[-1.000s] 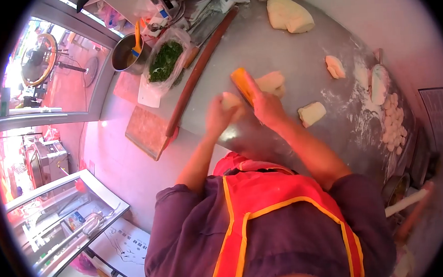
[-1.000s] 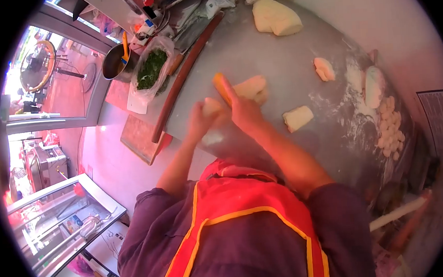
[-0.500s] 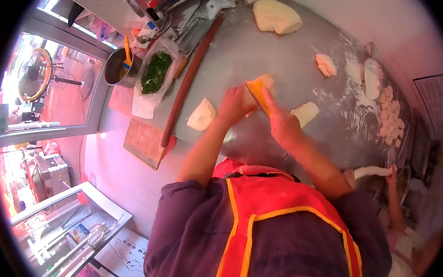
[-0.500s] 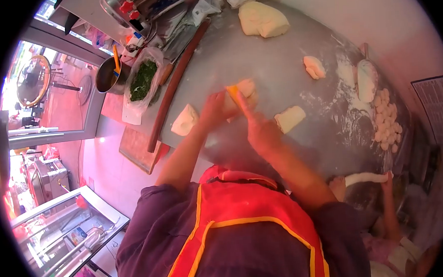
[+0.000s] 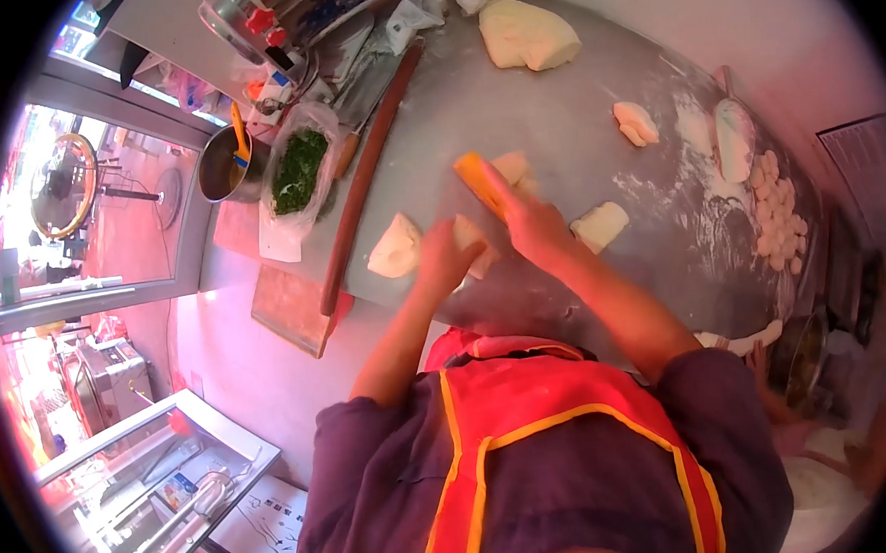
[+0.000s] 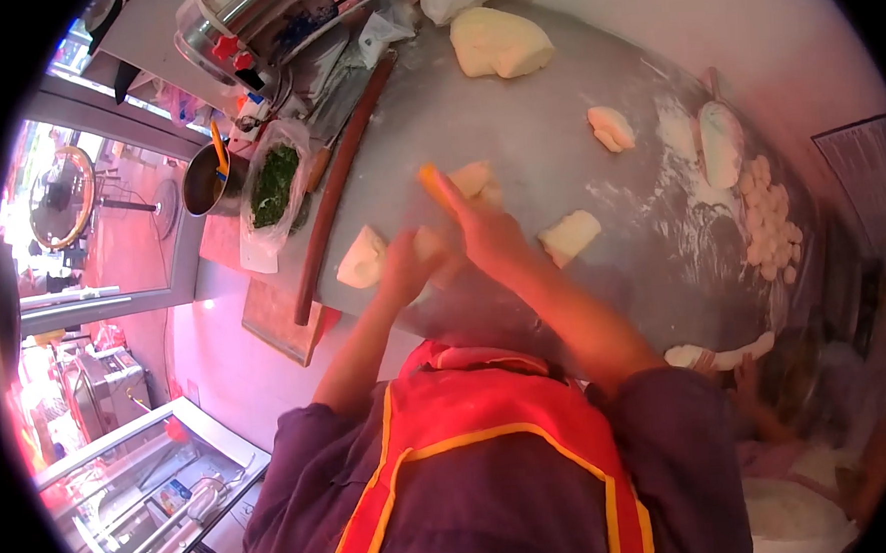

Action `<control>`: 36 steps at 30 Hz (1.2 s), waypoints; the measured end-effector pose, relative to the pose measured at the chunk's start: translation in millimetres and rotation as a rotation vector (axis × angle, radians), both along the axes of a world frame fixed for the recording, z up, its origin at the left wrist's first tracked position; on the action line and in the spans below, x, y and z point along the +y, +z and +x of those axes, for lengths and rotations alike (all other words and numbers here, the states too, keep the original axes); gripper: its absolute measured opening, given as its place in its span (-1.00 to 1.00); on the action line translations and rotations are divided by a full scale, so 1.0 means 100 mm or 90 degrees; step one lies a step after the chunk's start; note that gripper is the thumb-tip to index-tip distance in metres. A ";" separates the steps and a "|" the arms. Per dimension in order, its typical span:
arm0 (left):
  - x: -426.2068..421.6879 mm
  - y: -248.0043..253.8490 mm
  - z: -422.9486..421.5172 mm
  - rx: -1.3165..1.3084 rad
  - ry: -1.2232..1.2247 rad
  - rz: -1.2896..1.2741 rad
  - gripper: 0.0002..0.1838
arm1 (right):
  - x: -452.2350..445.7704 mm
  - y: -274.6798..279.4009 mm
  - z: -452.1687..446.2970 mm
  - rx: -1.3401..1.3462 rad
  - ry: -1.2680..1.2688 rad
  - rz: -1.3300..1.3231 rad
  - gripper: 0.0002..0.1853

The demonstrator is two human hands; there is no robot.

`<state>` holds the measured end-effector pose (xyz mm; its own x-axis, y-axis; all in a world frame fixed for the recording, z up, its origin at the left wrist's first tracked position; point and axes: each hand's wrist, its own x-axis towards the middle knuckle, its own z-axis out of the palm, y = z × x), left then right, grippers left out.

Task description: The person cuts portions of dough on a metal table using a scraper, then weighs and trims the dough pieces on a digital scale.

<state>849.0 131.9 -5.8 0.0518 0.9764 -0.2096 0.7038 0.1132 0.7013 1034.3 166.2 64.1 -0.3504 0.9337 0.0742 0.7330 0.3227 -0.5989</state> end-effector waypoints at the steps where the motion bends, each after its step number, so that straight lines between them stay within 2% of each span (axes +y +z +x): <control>1: -0.04 0.01 -0.06 0.001 0.004 -0.006 -0.25 | -0.08 0.09 0.05 0.017 -0.031 0.007 -0.15; 4: -0.10 0.22 -0.14 0.009 -0.131 0.065 -0.19 | -0.34 0.48 0.33 0.064 -0.100 0.058 -0.17; 7: 0.31 0.64 -0.03 0.088 -0.121 -0.022 -0.08 | -0.39 0.62 0.67 0.097 -0.162 0.107 -0.20; 10: 0.72 0.29 0.09 0.023 -0.094 0.068 0.05 | -0.50 0.60 0.85 0.099 -0.231 0.006 -0.25; 13: 0.95 0.08 0.25 0.003 -0.179 0.077 0.13 | -0.62 0.69 0.87 0.100 -0.251 -0.011 -0.26; 16: 0.87 -0.18 0.55 0.129 -0.199 0.205 0.17 | -0.72 0.64 0.83 0.066 -0.236 0.056 -0.26; 19: 0.82 0.00 0.72 0.119 -0.164 0.032 0.15 | -0.60 0.60 0.71 0.060 -0.180 0.117 -0.26; 21: 0.78 0.02 0.72 0.122 -0.140 0.053 0.13 | -0.49 0.52 0.61 0.065 -0.141 0.115 -0.27; 25: 0.74 -0.04 0.68 0.122 -0.118 0.085 0.10 | -0.31 0.37 0.47 -0.040 -0.097 0.053 -0.23; 28: 0.68 -0.10 0.66 0.166 -0.133 0.197 0.11 | -0.25 0.33 0.42 -0.103 -0.099 0.016 -0.20; 33: 0.68 0.02 0.67 0.107 -0.115 0.117 0.02 | -0.02 0.13 0.37 -0.082 -0.072 0.009 -0.09; 36: 0.76 0.05 0.64 0.065 -0.113 0.052 -0.07 | 0.15 0.00 0.21 -0.097 -0.097 -0.003 -0.11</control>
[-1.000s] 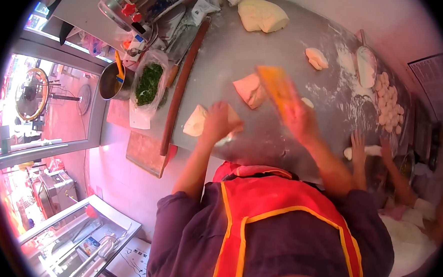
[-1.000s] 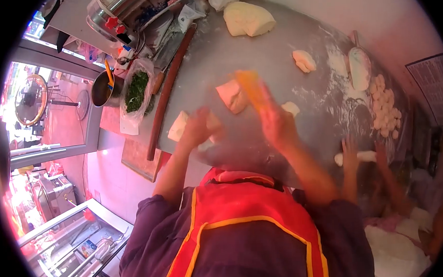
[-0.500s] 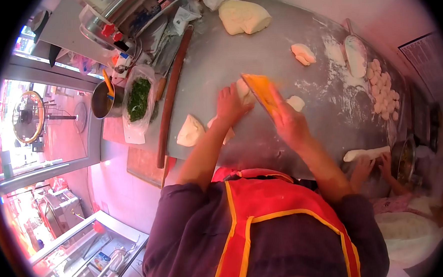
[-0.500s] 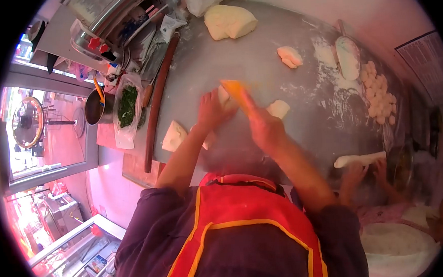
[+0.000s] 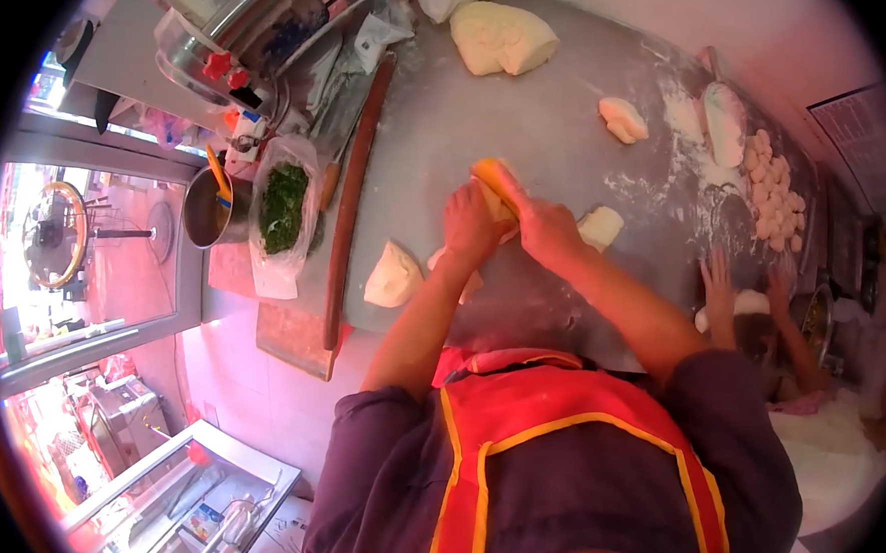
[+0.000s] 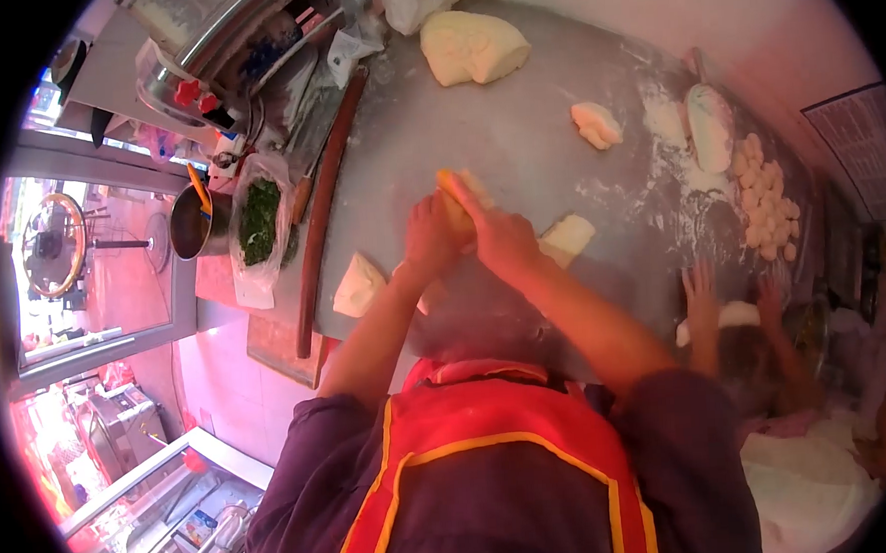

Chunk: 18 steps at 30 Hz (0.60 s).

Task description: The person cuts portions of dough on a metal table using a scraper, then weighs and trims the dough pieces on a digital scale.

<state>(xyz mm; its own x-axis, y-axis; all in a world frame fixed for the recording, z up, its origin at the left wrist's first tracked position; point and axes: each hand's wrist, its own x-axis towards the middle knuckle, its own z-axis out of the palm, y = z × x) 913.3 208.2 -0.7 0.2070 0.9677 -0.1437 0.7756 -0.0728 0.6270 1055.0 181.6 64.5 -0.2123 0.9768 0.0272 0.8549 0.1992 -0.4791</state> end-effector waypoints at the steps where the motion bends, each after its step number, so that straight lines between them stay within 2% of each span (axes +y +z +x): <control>1: 0.06 0.02 0.00 -0.015 -0.004 -0.024 -0.11 | 0.05 -0.05 0.01 0.025 0.003 0.019 -0.11; 4: -0.02 -0.16 0.02 -0.059 -0.001 0.149 -0.16 | 0.04 -0.05 0.10 0.067 -0.006 0.048 -0.15; 7: -0.24 0.07 0.02 0.013 -0.057 0.193 -0.19 | -0.18 0.15 0.11 0.075 -0.022 -0.005 -0.27; 8: -0.29 0.12 0.00 0.003 -0.075 0.190 -0.19 | -0.30 0.15 0.15 0.121 -0.043 0.028 -0.28; 10: -0.32 0.18 -0.03 -0.021 -0.111 0.178 -0.18 | -0.60 0.19 0.29 0.187 -0.088 0.085 -0.32; 13: -0.21 0.23 -0.10 -0.081 -0.141 -0.021 -0.16 | -1.12 0.39 0.47 0.194 -0.212 0.135 -0.34; 16: 0.13 -0.02 -0.20 -0.183 -0.178 -0.297 -0.15 | -1.61 0.45 0.62 0.163 -0.321 0.116 -0.34; 17: 0.01 -0.01 -0.19 -0.097 -0.170 -0.145 -0.17 | -1.75 0.44 0.59 0.157 -0.345 0.095 -0.34; 18: -0.03 -0.03 -0.20 -0.065 -0.206 -0.075 -0.18 | -1.85 0.46 0.55 0.180 -0.367 0.081 -0.34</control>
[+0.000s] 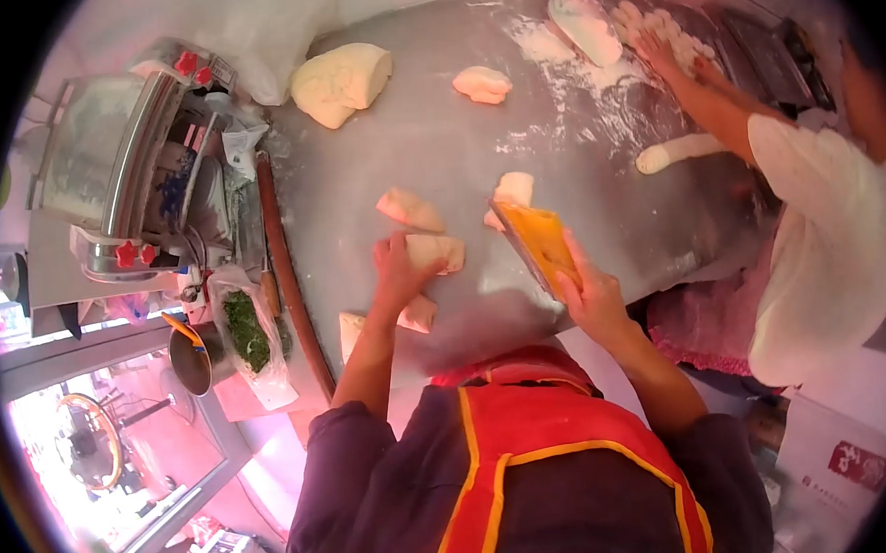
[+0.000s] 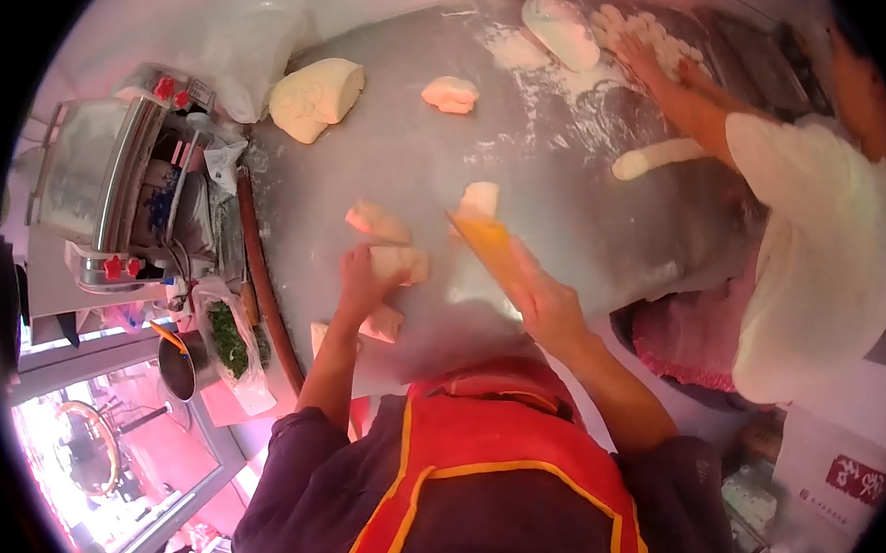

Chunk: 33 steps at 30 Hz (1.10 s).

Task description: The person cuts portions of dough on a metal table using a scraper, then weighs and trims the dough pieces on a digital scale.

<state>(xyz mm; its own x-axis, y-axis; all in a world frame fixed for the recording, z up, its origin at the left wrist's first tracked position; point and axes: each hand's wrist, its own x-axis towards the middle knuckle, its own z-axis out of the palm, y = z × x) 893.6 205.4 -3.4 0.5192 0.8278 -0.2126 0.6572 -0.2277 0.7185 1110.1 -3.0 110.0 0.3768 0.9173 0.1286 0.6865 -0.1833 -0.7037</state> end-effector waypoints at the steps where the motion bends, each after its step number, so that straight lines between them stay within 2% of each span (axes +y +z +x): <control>1: -0.03 -0.03 0.01 0.015 -0.036 0.077 -0.20 | -0.10 0.03 -0.04 0.024 -0.021 -0.008 -0.35; 2: -0.09 -0.04 0.03 0.026 -0.074 0.154 -0.21 | -0.20 0.06 -0.07 0.045 -0.042 -0.015 -0.35; 5: -0.38 0.27 0.22 0.077 -0.074 0.052 -0.22 | -0.50 0.09 -0.15 0.009 -0.064 0.024 -0.34; 8: -0.55 0.47 0.30 0.033 -0.017 0.066 -0.22 | -0.91 0.01 -0.21 0.077 -0.082 0.018 -0.33; 11: -0.67 0.71 0.32 -0.187 0.046 -0.085 -0.22 | -1.50 -0.01 -0.26 0.055 -0.115 -0.046 -0.30; 14: -1.05 0.82 0.41 -0.443 0.051 -0.426 -0.32 | -2.33 -0.03 -0.38 0.105 -0.215 -0.094 -0.28; 15: -1.22 0.80 0.45 -0.551 -0.078 -0.596 -0.37 | -2.67 -0.10 -0.44 0.108 -0.245 -0.086 -0.28; 18: -2.19 0.67 0.73 -0.725 -0.026 -0.913 -0.27 | -3.84 -0.32 -0.72 0.096 -0.356 -0.076 -0.28; 19: -2.53 0.64 0.84 -0.694 -0.124 -0.966 -0.16 | -4.21 -0.36 -0.83 0.071 -0.395 -0.066 -0.28; 20: -2.92 0.70 1.00 -0.665 -0.148 -1.155 -0.13 | -4.60 -0.41 -0.98 0.047 -0.448 -0.062 -0.28; 21: -3.25 0.54 1.19 -0.619 -0.196 -1.296 -0.12 | -4.98 -0.50 -1.10 0.034 -0.498 -0.076 -0.25; 22: -3.69 0.65 1.33 -0.556 -0.232 -1.357 -0.15 | -5.32 -0.52 -1.20 0.045 -0.560 -0.090 -0.24; 24: -4.35 0.47 1.61 -0.402 -0.275 -1.356 -0.15 | -5.88 -0.51 -1.39 0.087 -0.659 -0.117 -0.22; 26: -5.11 0.60 1.85 -0.251 -0.222 -1.385 -0.21 | -6.38 -0.58 -1.56 0.096 -0.771 -0.124 -0.20; 28: -5.70 0.62 2.06 -0.122 -0.265 -1.381 -0.25 | -6.85 -0.72 -1.66 0.133 -0.851 -0.169 -0.18; 32: -6.76 0.48 2.68 0.050 -0.300 -1.334 -0.33 | -7.69 -1.32 -1.85 0.278 -1.023 -0.304 -0.13; 33: -6.99 0.48 2.82 0.069 -0.306 -1.378 -0.38 | -7.91 -1.49 -1.97 0.345 -1.054 -0.334 -0.13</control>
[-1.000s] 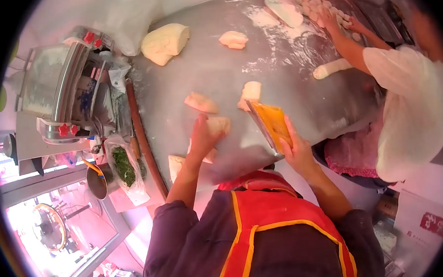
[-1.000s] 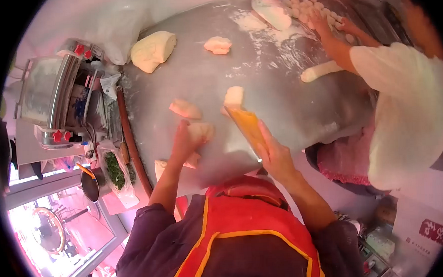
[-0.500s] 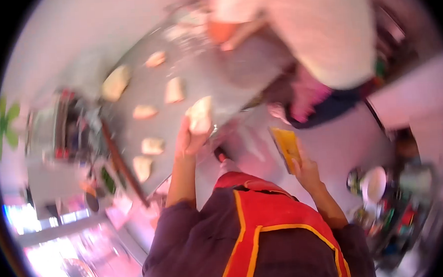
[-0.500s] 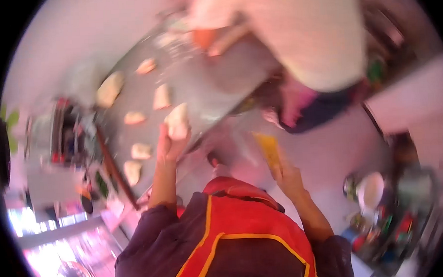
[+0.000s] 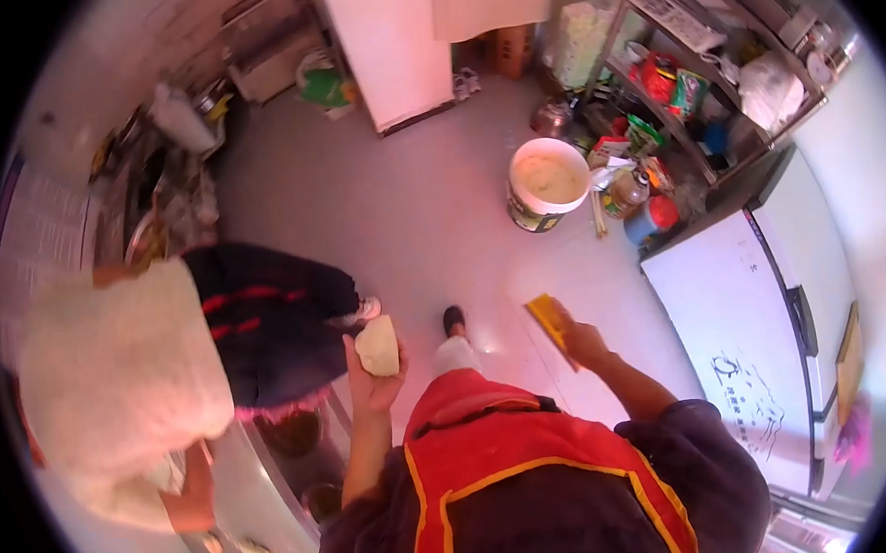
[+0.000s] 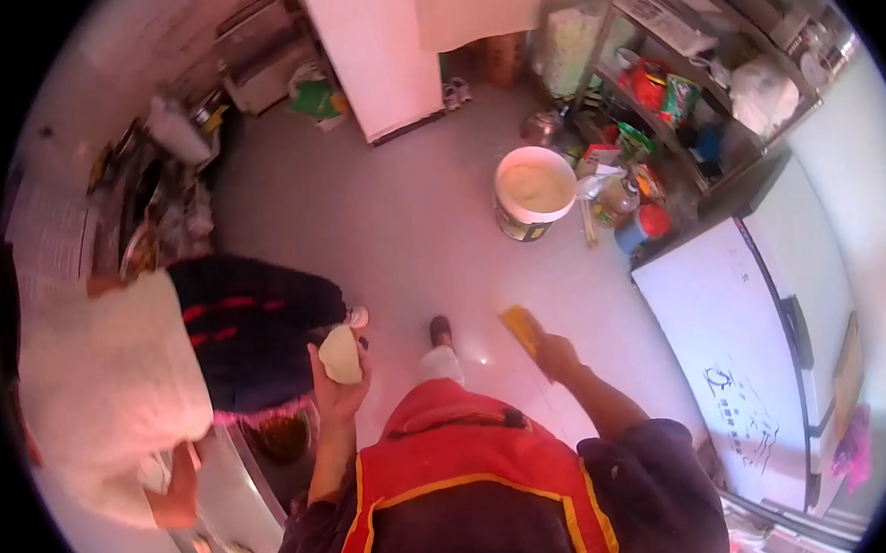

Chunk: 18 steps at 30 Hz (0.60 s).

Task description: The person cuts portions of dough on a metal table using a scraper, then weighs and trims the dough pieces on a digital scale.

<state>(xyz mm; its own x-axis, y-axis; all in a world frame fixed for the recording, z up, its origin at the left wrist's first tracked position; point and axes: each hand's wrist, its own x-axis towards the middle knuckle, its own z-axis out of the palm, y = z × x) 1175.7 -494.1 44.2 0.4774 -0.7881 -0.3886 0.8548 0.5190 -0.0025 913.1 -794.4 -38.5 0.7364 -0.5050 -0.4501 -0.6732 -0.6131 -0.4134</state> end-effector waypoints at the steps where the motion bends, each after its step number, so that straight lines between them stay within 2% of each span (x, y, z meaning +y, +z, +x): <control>1: -0.25 -0.06 0.17 -0.008 -0.041 -0.024 -0.39 | -0.23 -0.21 -0.19 0.060 -0.047 0.016 -0.13; 3: -0.74 -0.22 0.54 -0.020 -0.121 -0.075 -0.41 | -0.63 -0.95 -0.81 0.105 -0.141 -0.082 -0.13; 4: -1.01 -0.32 0.72 -0.005 -0.149 -0.108 -0.43 | -0.79 -1.05 -1.09 0.131 -0.225 -0.102 -0.14; 5: -1.29 -0.31 0.89 0.007 -0.176 -0.103 -0.44 | -0.86 -1.06 -1.26 0.163 -0.311 -0.117 -0.14; 7: -1.88 -0.28 1.18 0.031 -0.226 -0.097 -0.45 | -0.95 -0.64 -1.36 0.235 -0.529 -0.091 -0.14; 10: -2.74 -0.29 1.58 -0.004 -0.278 -0.076 -0.45 | -1.09 -0.31 -1.40 0.160 -0.677 -0.063 -0.09; 13: -3.60 -0.22 1.88 -0.038 -0.323 -0.046 -0.43 | -1.18 -0.29 -1.27 0.056 -0.728 -0.077 -0.10; 16: -4.40 -0.10 2.04 -0.070 -0.339 -0.071 -0.41 | -1.38 -0.18 -0.93 0.068 -0.741 -0.038 -0.14; 18: -4.85 -0.06 2.04 -0.087 -0.320 -0.078 -0.40 | -1.61 -0.18 -0.86 0.111 -0.683 -0.035 -0.16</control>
